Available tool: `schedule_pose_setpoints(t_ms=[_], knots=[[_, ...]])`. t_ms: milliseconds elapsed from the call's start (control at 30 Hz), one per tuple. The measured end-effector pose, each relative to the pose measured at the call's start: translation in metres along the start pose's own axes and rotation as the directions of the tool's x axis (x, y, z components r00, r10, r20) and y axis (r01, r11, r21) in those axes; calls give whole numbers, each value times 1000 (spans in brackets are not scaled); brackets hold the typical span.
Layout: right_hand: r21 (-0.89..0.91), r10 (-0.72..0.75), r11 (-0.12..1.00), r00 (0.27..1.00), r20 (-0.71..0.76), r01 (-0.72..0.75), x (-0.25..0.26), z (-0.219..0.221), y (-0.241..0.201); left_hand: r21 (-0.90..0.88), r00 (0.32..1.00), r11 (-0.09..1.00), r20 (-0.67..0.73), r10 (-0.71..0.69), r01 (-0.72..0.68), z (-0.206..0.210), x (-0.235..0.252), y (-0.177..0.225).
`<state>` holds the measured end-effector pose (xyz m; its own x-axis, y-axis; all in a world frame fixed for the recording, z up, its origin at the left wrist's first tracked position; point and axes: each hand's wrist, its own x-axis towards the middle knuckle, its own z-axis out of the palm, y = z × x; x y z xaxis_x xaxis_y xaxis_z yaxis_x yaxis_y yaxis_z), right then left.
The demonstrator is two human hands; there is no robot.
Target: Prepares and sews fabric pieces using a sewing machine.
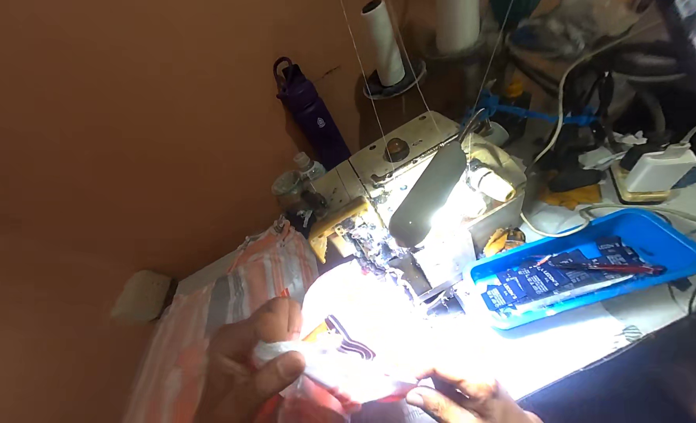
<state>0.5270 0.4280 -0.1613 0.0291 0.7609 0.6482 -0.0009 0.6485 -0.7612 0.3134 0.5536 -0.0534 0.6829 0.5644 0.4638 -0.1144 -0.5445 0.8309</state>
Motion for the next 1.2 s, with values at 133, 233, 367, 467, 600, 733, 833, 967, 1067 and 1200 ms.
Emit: schedule_pose_setpoints(t_ms=[133, 233, 367, 467, 600, 733, 833, 967, 1067, 1200], knots=[[25, 33, 999, 998, -48, -32, -4, 3, 13, 47, 1000, 999, 1, -1, 1, 1, 3, -11], [5, 63, 998, 994, -91, -62, 10, 3, 26, 78, 1000, 997, -16, -25, 26, -1, 5, -13], [26, 35, 999, 998, -48, -33, 27, -1, 26, 189, 999, 981, 7, -41, 39, 4, 8, -9], [6, 16, 1000, 998, -55, -16, 23, -2, 23, 315, 997, 946, -3, -81, 78, 16, 8, -3], [24, 39, 999, 996, -85, -37, 16, 1, 28, 391, 995, 915, -25, -101, 103, 22, 6, -5], [63, 75, 996, 993, -92, -69, 14, 3, 28, 413, 994, 906, 4, -108, 96, 21, 4, -5], [28, 58, 998, 992, -111, -55, 16, 4, 31, 502, 995, 860, 1, -101, 87, 31, 6, -1], [-46, 45, 998, 992, -122, -51, 21, 4, 36, 655, 997, 752, -53, -59, 79, 59, 5, -2], [-92, 41, 994, 984, -175, -58, 23, 7, 41, 843, 991, 527, -136, 13, 108, 84, 2, -8], [-100, 116, 979, 895, -431, -175, 1, 39, 38, 946, 949, 254, -253, 187, 203, 115, -2, -30]])
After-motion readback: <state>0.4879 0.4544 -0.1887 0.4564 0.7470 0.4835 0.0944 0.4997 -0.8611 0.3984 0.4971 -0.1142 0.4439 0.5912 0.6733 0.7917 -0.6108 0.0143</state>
